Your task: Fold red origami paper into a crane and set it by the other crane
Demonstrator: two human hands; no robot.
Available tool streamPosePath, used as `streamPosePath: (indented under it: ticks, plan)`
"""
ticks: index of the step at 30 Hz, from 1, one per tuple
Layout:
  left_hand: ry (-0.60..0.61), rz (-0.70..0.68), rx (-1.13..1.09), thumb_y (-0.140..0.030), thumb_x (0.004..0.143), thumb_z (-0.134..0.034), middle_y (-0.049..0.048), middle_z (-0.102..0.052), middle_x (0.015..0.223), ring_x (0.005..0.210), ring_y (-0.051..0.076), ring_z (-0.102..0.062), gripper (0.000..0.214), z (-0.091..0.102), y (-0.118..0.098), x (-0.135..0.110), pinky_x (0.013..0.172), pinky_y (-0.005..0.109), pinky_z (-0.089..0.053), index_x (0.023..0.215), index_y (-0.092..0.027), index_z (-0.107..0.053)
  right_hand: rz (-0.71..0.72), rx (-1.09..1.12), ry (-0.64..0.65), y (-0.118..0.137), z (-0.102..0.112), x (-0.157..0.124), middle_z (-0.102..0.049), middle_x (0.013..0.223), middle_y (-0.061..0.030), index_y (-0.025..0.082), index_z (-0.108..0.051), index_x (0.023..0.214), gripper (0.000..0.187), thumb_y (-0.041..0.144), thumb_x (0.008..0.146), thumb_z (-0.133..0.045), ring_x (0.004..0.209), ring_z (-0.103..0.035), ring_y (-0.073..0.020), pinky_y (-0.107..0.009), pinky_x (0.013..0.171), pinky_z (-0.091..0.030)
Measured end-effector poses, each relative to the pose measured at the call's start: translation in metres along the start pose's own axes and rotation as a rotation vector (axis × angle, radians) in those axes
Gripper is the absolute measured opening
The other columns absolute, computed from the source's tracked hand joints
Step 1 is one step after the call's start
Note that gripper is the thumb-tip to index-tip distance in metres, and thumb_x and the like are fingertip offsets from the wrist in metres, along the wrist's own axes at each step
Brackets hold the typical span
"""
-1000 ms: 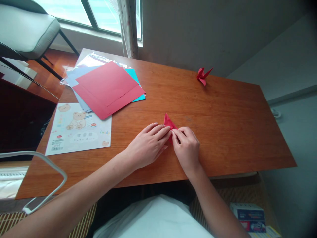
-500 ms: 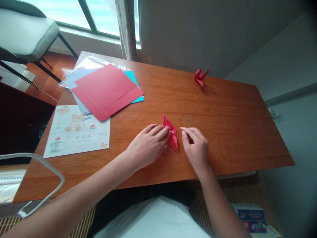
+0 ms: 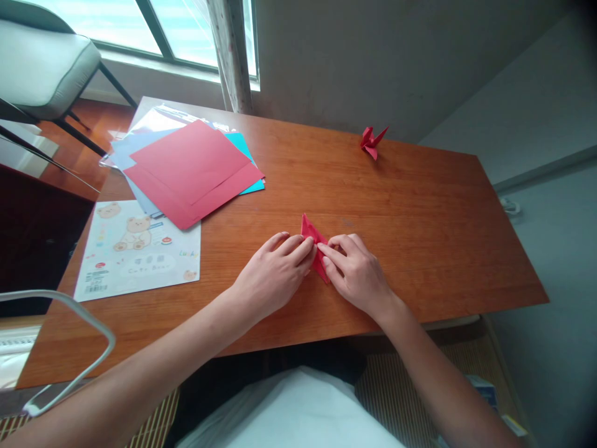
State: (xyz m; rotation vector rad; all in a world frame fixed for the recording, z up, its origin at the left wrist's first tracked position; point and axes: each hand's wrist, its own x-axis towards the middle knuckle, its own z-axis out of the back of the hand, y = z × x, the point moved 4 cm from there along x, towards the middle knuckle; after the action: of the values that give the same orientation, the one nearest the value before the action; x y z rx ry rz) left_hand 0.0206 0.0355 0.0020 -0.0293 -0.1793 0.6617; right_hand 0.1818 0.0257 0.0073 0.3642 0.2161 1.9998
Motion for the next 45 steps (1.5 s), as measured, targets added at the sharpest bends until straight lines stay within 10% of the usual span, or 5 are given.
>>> streamPosePath:
  ticks: [18, 34, 45]
  plan:
    - [-0.001, 0.049, -0.004, -0.018, 0.096, -0.048, 0.0086, -0.057, 0.140, 0.126, 0.024, -0.053, 0.039, 0.000, -0.003, -0.002, 0.112, 0.042, -0.038, 0.134, -0.017, -0.059, -0.120, -0.153, -0.049, 0.020, -0.003, -0.040, -0.065, 0.109, -0.0123, 0.017, -0.064, 0.126, 0.033, 0.020, 0.095, -0.053, 0.100, -0.052, -0.0275, -0.042, 0.086, -0.049]
    - [-0.036, 0.026, -0.021, -0.020, 0.097, -0.047, 0.0101, -0.054, 0.146, 0.134, 0.025, -0.050, 0.042, -0.005, -0.002, -0.007, 0.113, 0.041, -0.039, 0.137, -0.015, -0.055, -0.037, -0.051, -0.073, 0.006, -0.009, -0.016, -0.065, 0.103, -0.0103, 0.020, -0.065, 0.127, 0.034, 0.018, 0.096, -0.050, 0.093, -0.055, -0.0236, -0.038, 0.084, -0.050]
    - [-0.007, 0.047, -0.084, -0.018, 0.096, -0.047, 0.0111, -0.045, 0.154, 0.142, 0.026, -0.042, 0.047, -0.009, -0.003, -0.012, 0.118, 0.043, -0.036, 0.142, -0.012, -0.049, -0.154, 0.153, -0.070, -0.006, -0.009, 0.016, -0.069, 0.087, -0.0042, 0.021, -0.070, 0.089, 0.011, 0.016, 0.091, -0.060, 0.080, -0.062, -0.0180, -0.030, 0.076, -0.050]
